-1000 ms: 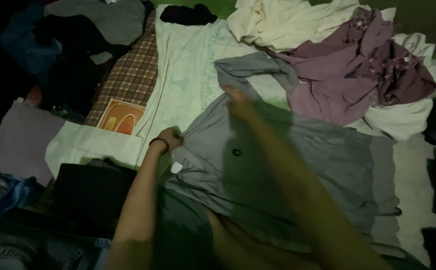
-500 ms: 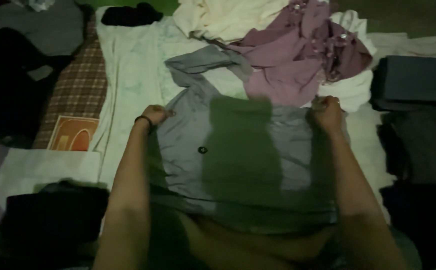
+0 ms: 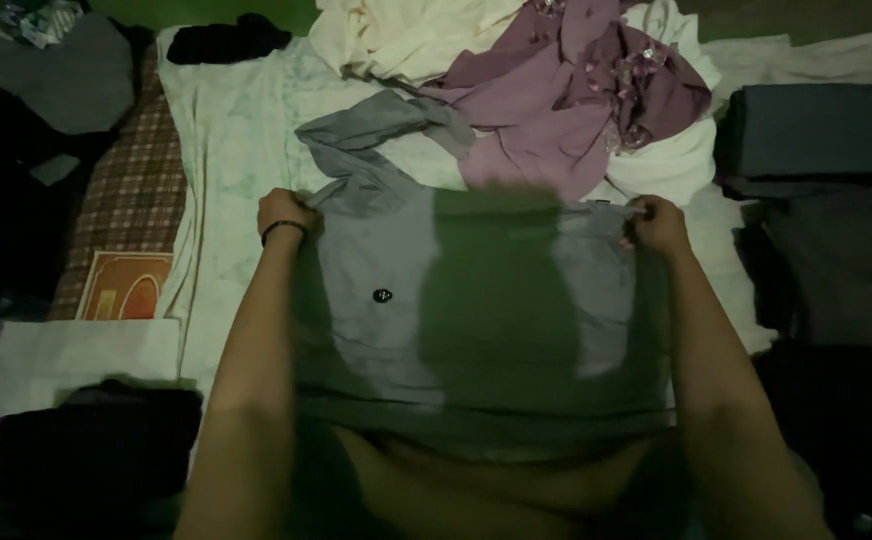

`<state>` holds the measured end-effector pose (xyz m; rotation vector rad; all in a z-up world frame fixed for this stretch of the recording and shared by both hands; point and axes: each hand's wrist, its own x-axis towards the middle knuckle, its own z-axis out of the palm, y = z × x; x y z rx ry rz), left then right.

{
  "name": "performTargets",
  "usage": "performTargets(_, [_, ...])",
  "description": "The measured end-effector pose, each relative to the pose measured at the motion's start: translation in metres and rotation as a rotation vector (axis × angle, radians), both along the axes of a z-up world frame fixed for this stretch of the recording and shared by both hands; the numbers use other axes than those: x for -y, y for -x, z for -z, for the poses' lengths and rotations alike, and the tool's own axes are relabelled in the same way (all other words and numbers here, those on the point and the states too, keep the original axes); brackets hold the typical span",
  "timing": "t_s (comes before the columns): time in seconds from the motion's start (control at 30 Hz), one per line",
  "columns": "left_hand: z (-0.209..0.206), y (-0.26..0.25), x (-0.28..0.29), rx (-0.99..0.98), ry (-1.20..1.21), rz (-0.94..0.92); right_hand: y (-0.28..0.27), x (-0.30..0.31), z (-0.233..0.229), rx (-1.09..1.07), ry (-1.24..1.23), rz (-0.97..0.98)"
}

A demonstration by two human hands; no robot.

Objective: Folding various items of clothing on a bed.

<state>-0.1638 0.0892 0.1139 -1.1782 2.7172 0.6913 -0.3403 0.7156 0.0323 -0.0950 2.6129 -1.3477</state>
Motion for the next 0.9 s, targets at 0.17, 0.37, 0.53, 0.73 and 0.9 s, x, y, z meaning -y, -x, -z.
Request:
performTargets(0.17, [0.017, -0.006, 0.007, -0.040, 0.047, 0.004, -0.023, 0.001, -0.017, 0.019, 0.103, 0.059])
performTargets(0.37, [0.060, -0.032, 0.027, -0.346, -0.581, 0.010, -0.043, -0.020, 0.013, -0.248, 0.044, 0.011])
performTargets(0.53, [0.040, -0.086, 0.018, -0.523, -0.697, 0.126, -0.104, -0.015, -0.023, -0.374, 0.237, 0.001])
performTargets(0.73, [0.014, -0.162, 0.018, -0.545, -0.628, 0.170, -0.175, -0.044, -0.069, -0.416, -0.092, 0.035])
performTargets(0.9, [0.019, -0.202, 0.026, -0.489, -0.717, 0.213, -0.229, -0.044, -0.101, -0.348, -0.157, -0.028])
